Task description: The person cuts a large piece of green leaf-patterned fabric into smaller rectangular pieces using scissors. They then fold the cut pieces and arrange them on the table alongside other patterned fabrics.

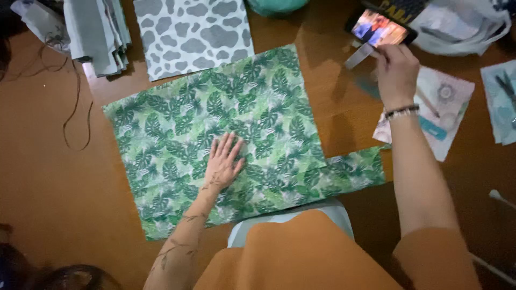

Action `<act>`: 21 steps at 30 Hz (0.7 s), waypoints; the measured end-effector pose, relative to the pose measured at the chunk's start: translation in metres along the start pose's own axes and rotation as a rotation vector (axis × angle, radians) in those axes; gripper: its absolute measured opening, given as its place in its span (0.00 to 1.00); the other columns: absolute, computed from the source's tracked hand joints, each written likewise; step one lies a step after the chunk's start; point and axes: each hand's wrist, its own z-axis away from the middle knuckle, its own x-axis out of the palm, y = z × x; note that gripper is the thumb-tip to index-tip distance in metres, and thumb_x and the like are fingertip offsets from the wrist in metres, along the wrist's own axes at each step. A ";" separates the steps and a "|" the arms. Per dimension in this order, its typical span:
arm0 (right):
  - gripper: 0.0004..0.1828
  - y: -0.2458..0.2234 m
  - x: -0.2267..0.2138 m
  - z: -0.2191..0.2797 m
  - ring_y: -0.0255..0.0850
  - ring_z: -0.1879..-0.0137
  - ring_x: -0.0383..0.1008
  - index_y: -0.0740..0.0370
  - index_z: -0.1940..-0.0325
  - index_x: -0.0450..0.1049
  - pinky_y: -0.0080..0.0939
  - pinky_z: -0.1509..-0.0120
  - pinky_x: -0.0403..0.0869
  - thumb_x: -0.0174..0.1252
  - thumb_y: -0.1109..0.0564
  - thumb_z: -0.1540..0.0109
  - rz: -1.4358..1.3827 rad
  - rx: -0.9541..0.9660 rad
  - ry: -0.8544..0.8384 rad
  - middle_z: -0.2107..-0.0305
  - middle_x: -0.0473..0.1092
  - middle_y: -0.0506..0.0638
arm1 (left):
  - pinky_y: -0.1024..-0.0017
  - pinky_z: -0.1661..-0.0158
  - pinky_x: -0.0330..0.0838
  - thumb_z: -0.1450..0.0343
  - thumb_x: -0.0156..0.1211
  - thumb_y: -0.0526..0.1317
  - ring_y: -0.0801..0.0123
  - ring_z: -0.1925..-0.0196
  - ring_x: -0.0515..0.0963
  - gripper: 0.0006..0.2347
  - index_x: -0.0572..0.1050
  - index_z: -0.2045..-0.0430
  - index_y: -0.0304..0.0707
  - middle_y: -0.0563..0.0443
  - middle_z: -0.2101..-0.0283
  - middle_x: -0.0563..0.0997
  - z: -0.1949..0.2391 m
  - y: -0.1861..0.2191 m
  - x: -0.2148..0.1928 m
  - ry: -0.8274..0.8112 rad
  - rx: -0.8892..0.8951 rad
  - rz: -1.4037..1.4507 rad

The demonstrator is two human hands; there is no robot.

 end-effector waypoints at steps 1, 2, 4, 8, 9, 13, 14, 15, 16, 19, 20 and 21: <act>0.11 0.007 -0.014 0.013 0.51 0.63 0.72 0.66 0.53 0.81 0.47 0.58 0.69 0.60 0.71 0.37 -0.005 -0.006 -0.001 0.67 0.72 0.57 | 0.50 0.28 0.44 0.24 0.49 0.51 0.54 0.23 0.54 0.25 0.60 0.31 0.47 0.44 0.26 0.58 -0.001 0.004 0.000 0.002 -0.007 -0.003; 0.07 0.016 -0.028 0.027 0.51 0.61 0.72 0.64 0.53 0.80 0.49 0.55 0.68 0.61 0.69 0.35 -0.021 0.024 0.022 0.65 0.74 0.56 | 0.48 0.29 0.46 0.27 0.53 0.49 0.54 0.24 0.56 0.25 0.62 0.33 0.47 0.44 0.27 0.60 -0.001 0.008 0.001 0.000 -0.078 0.020; 0.04 0.053 -0.051 0.061 0.51 0.58 0.73 0.63 0.54 0.78 0.51 0.52 0.67 0.62 0.66 0.32 -0.030 0.042 0.044 0.63 0.76 0.55 | 0.46 0.30 0.48 0.30 0.57 0.47 0.54 0.25 0.58 0.26 0.64 0.34 0.48 0.45 0.28 0.62 -0.004 0.019 0.010 0.008 -0.155 0.051; 0.07 0.147 -0.106 0.130 0.52 0.52 0.74 0.67 0.51 0.77 0.52 0.47 0.71 0.59 0.62 0.32 -0.033 0.497 -0.092 0.56 0.74 0.61 | 0.42 0.33 0.49 0.29 0.58 0.43 0.47 0.26 0.58 0.25 0.65 0.36 0.41 0.39 0.29 0.63 -0.007 0.097 0.008 0.066 -0.523 0.084; 0.11 0.164 -0.120 0.145 0.57 0.45 0.71 0.67 0.47 0.75 0.58 0.42 0.70 0.56 0.57 0.29 -0.001 0.764 -0.165 0.49 0.70 0.63 | 0.44 0.31 0.49 0.27 0.56 0.41 0.44 0.26 0.57 0.21 0.67 0.39 0.35 0.35 0.30 0.63 -0.011 0.120 0.000 0.182 -0.578 0.137; 0.14 0.289 -0.148 0.191 0.66 0.45 0.67 0.71 0.44 0.75 0.60 0.42 0.62 0.58 0.64 0.34 0.329 0.532 -0.093 0.50 0.72 0.70 | 0.43 0.33 0.53 0.28 0.56 0.35 0.38 0.28 0.60 0.21 0.66 0.39 0.34 0.33 0.30 0.63 -0.036 0.208 0.046 0.316 -0.700 0.197; 0.16 0.309 -0.157 0.199 0.68 0.38 0.57 0.72 0.40 0.71 0.66 0.38 0.57 0.55 0.66 0.33 0.299 0.630 -0.133 0.44 0.63 0.74 | 0.45 0.33 0.52 0.28 0.57 0.36 0.39 0.28 0.59 0.21 0.67 0.39 0.35 0.32 0.30 0.62 -0.041 0.227 0.060 0.318 -0.699 0.199; 0.19 0.328 -0.159 0.201 0.71 0.31 0.48 0.73 0.37 0.67 0.73 0.35 0.53 0.52 0.67 0.33 0.262 0.717 -0.178 0.38 0.54 0.78 | 0.47 0.32 0.52 0.29 0.58 0.37 0.40 0.28 0.59 0.20 0.68 0.40 0.37 0.32 0.30 0.61 -0.042 0.245 0.071 0.326 -0.710 0.194; 0.19 0.344 -0.175 0.217 0.71 0.31 0.48 0.73 0.37 0.67 0.73 0.35 0.53 0.52 0.67 0.33 0.255 0.697 -0.201 0.38 0.54 0.78 | 0.47 0.32 0.52 0.29 0.58 0.37 0.40 0.28 0.59 0.20 0.68 0.40 0.37 0.32 0.30 0.61 -0.046 0.268 0.073 0.323 -0.741 0.187; 0.12 0.390 -0.168 0.229 0.65 0.63 0.70 0.70 0.53 0.74 0.65 0.60 0.66 0.53 0.65 0.40 0.062 0.552 -0.411 0.66 0.72 0.67 | 0.51 0.33 0.56 0.31 0.61 0.39 0.41 0.31 0.61 0.20 0.71 0.44 0.37 0.31 0.33 0.64 -0.064 0.299 0.073 0.264 -0.828 0.149; 0.17 0.407 -0.162 0.240 0.66 0.57 0.72 0.74 0.49 0.77 0.63 0.55 0.67 0.61 0.63 0.40 0.148 0.483 -0.355 0.61 0.74 0.69 | 0.48 0.33 0.53 0.31 0.61 0.40 0.41 0.30 0.61 0.19 0.70 0.45 0.35 0.32 0.32 0.63 -0.065 0.304 0.075 0.296 -0.806 0.163; 0.23 0.426 -0.161 0.258 0.67 0.52 0.74 0.78 0.45 0.81 0.62 0.49 0.69 0.70 0.61 0.41 0.235 0.420 -0.296 0.57 0.77 0.72 | 0.45 0.32 0.51 0.30 0.61 0.41 0.42 0.29 0.61 0.19 0.70 0.46 0.33 0.32 0.31 0.62 -0.063 0.313 0.078 0.316 -0.780 0.181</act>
